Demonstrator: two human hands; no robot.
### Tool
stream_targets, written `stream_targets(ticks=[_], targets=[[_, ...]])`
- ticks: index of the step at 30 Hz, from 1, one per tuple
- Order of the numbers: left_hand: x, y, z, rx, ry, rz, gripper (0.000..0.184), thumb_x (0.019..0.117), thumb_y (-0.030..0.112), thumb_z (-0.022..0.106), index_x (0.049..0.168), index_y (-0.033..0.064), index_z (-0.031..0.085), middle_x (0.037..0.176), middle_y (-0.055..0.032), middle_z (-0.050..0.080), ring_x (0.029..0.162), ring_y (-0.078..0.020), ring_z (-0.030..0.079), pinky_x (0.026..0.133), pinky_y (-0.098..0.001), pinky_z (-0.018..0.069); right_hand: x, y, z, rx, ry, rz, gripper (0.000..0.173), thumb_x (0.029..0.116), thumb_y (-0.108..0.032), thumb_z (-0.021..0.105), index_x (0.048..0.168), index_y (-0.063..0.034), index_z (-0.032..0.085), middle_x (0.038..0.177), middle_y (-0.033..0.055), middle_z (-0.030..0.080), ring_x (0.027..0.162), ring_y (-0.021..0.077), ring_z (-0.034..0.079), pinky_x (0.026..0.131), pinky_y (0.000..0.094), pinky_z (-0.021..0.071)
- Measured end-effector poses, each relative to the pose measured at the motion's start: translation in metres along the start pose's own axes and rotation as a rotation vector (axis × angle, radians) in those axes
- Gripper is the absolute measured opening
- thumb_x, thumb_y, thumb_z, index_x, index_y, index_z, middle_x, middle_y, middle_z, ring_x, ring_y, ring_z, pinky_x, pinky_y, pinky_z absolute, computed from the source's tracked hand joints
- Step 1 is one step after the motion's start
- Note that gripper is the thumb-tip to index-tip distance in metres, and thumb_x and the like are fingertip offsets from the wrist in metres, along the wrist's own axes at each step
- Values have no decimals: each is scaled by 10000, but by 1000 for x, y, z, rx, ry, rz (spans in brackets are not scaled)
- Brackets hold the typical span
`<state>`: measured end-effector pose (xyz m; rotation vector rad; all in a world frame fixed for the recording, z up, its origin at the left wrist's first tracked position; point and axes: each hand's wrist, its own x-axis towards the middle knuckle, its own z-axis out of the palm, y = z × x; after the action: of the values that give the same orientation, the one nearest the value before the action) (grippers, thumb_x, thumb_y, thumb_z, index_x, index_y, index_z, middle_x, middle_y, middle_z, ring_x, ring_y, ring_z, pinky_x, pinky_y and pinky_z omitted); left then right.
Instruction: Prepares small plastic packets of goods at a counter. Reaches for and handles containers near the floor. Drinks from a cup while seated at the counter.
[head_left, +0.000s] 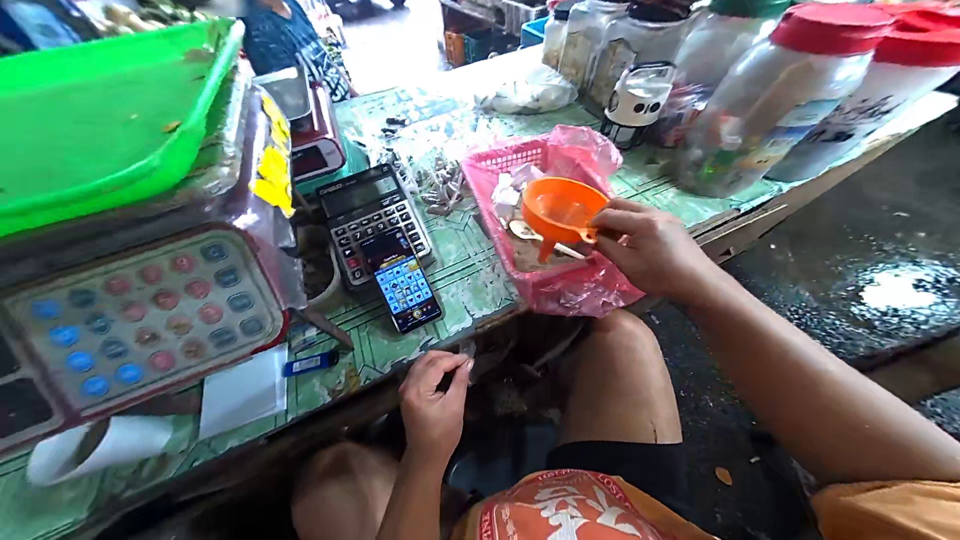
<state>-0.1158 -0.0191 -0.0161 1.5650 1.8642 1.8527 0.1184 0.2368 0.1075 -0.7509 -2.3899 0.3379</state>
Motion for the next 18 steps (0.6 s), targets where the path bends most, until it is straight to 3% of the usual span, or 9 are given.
stream_targets(ticks=[2, 5, 8, 13, 18], targets=[[3, 0, 2, -1, -2, 6, 49, 859, 57, 771, 907, 65, 776, 925, -12, 733, 918, -98, 697, 856, -252, 598, -5, -1, -1, 56, 74, 29, 109, 960, -80, 624, 1022, -51, 709, 1040, 95, 683, 839, 191, 678, 761, 426, 602], [4, 1, 4, 0, 0, 8, 53, 849, 38, 769, 899, 58, 769, 923, -15, 729, 916, -99, 694, 853, -251, 595, -9, -7, -4, 159, 140, 96, 135, 989, -206, 661, 1004, -75, 694, 979, 46, 658, 781, 106, 632, 707, 308, 569], [6, 1, 7, 16, -4, -3, 53, 851, 46, 773, 902, 55, 761, 916, -16, 723, 903, -95, 693, 835, -247, 600, -12, -3, 0, 169, 190, 116, 197, 1007, -267, 644, 1029, -75, 681, 995, 45, 652, 817, 103, 645, 738, 307, 578], [9, 3, 11, 20, 24, 5, 60, 845, 22, 764, 901, 41, 754, 911, -23, 722, 888, -90, 692, 820, -235, 600, -16, -3, 2, 212, 209, 161, 177, 1006, -238, 639, 1033, -66, 670, 953, 45, 645, 767, 105, 635, 700, 311, 573], [13, 3, 14, 63, 66, 30, 43, 839, 26, 763, 878, 41, 751, 885, -27, 711, 875, -97, 688, 806, -238, 601, -25, -29, -2, 506, 213, 142, 184, 1024, -286, 598, 1063, -113, 647, 857, -19, 673, 714, 88, 676, 666, 288, 614]])
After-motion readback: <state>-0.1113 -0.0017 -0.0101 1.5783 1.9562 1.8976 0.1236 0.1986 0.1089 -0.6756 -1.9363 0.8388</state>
